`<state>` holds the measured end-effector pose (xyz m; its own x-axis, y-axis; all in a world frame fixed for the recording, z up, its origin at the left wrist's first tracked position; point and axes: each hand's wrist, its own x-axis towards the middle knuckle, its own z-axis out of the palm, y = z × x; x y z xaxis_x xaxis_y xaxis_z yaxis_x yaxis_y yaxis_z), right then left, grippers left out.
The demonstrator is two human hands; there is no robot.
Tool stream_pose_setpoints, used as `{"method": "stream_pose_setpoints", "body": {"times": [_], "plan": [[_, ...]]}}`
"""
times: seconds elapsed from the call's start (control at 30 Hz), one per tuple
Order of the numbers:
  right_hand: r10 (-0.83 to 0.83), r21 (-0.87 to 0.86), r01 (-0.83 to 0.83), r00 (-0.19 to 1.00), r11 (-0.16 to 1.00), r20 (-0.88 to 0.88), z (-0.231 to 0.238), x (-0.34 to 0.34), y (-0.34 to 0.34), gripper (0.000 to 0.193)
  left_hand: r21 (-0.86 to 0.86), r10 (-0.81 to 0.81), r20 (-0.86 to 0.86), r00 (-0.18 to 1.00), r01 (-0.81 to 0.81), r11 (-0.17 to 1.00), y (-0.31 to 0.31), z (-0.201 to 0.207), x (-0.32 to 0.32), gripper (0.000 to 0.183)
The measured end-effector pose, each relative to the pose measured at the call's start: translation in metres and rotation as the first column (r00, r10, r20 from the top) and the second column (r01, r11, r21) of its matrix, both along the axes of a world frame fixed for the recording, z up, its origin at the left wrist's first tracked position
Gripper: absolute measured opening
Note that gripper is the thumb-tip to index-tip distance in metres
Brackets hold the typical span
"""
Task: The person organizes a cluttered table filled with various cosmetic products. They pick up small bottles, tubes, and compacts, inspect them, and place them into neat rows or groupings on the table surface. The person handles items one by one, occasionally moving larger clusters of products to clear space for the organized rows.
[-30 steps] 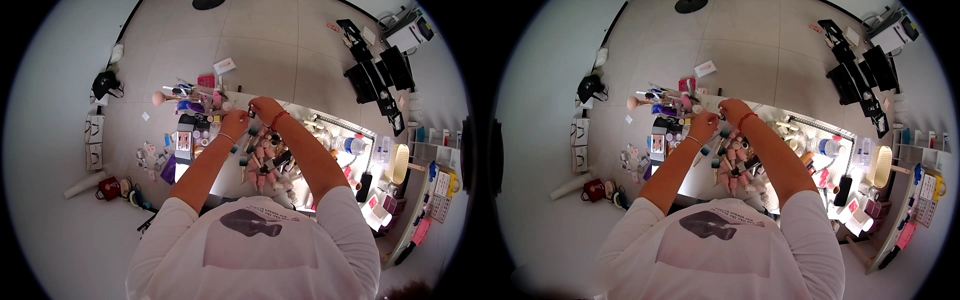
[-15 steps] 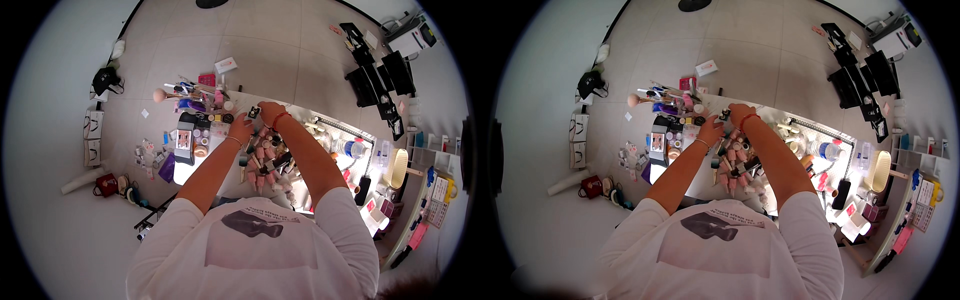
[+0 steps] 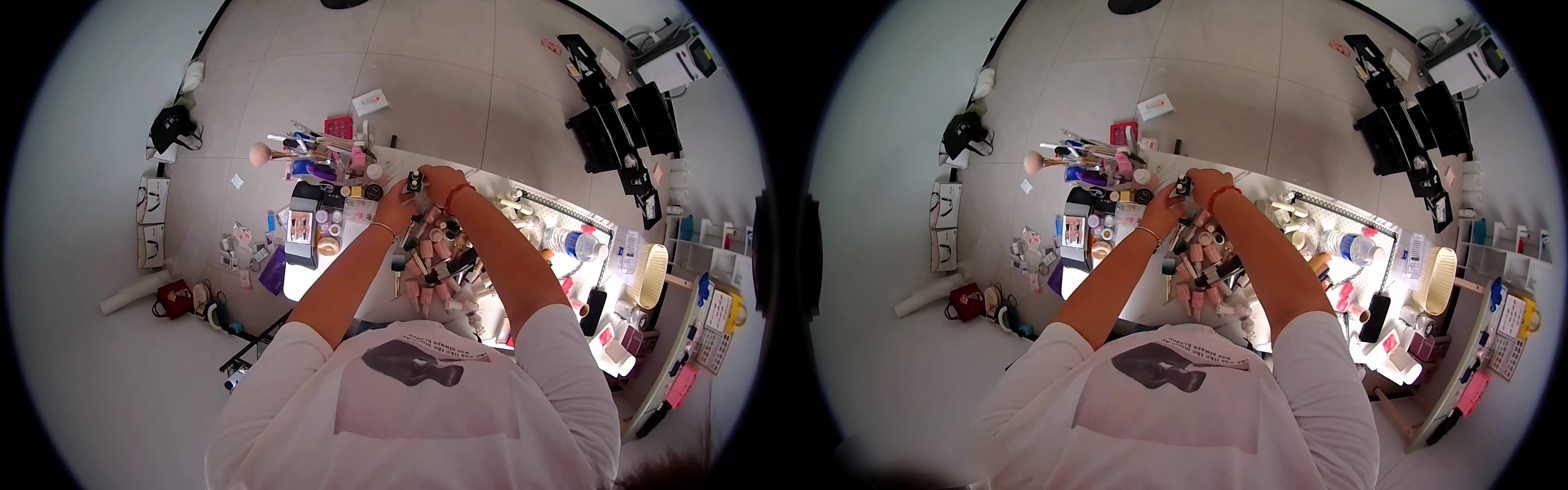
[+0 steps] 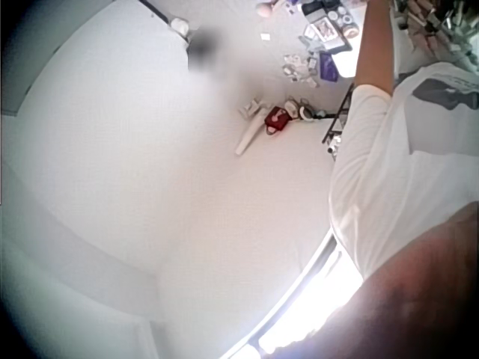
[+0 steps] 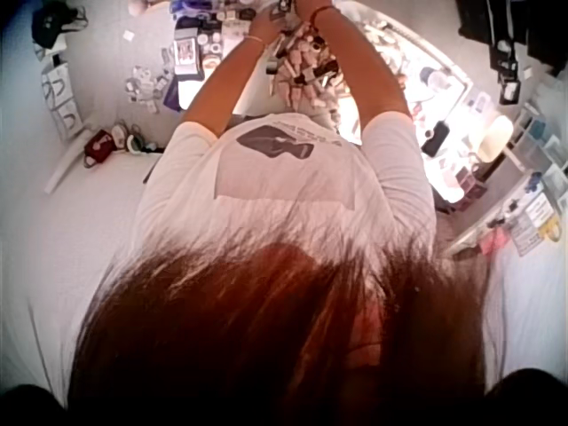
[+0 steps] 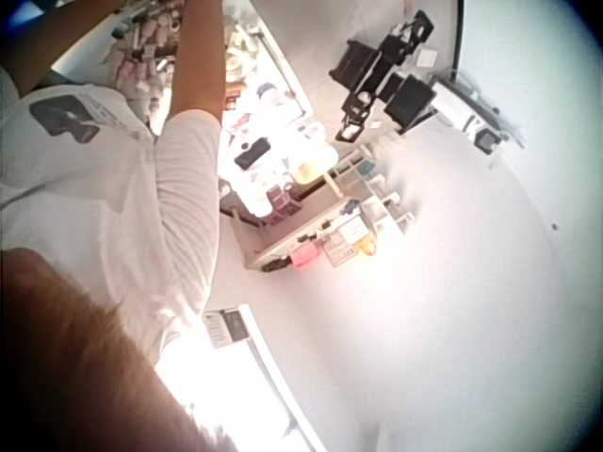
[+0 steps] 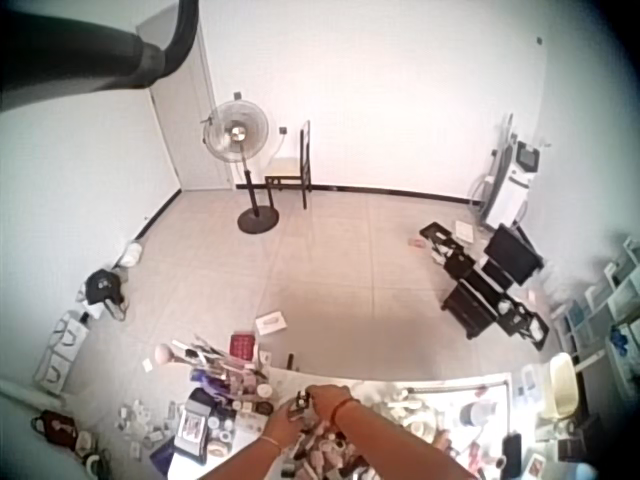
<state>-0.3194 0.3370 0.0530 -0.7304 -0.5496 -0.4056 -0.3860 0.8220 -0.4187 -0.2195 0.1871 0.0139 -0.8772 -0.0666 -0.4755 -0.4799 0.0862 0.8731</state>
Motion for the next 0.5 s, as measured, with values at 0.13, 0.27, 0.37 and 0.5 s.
{"method": "stream_pose_setpoints", "body": {"times": [0.13, 0.27, 0.37, 0.5], "plan": [[-0.018, 0.028, 0.018, 1.0, 0.999, -0.016, 0.001, 0.003, -0.006, 0.035, -0.003, 0.006, 0.0, 1.0, -0.006, 1.0, -0.001, 0.0, 0.0, 0.058], [-0.035, 0.08, 0.035, 0.999, 0.996, -0.002, 0.003, 0.002, -0.011, 0.033, -0.004, -0.001, 0.001, 1.0, 0.001, 1.0, -0.002, 0.0, 0.0, 0.056], [-0.035, 0.087, 0.035, 0.999, 0.996, 0.0, 0.002, 0.002, -0.011, 0.031, -0.013, -0.007, 0.027, 1.0, 0.007, 1.0, -0.002, 0.004, -0.002, 0.054], [-0.036, 0.071, 0.037, 0.999, 0.997, -0.004, 0.003, 0.004, -0.011, 0.029, -0.033, -0.021, 0.035, 0.999, 0.022, 0.999, -0.004, 0.002, -0.003, 0.056]]}}
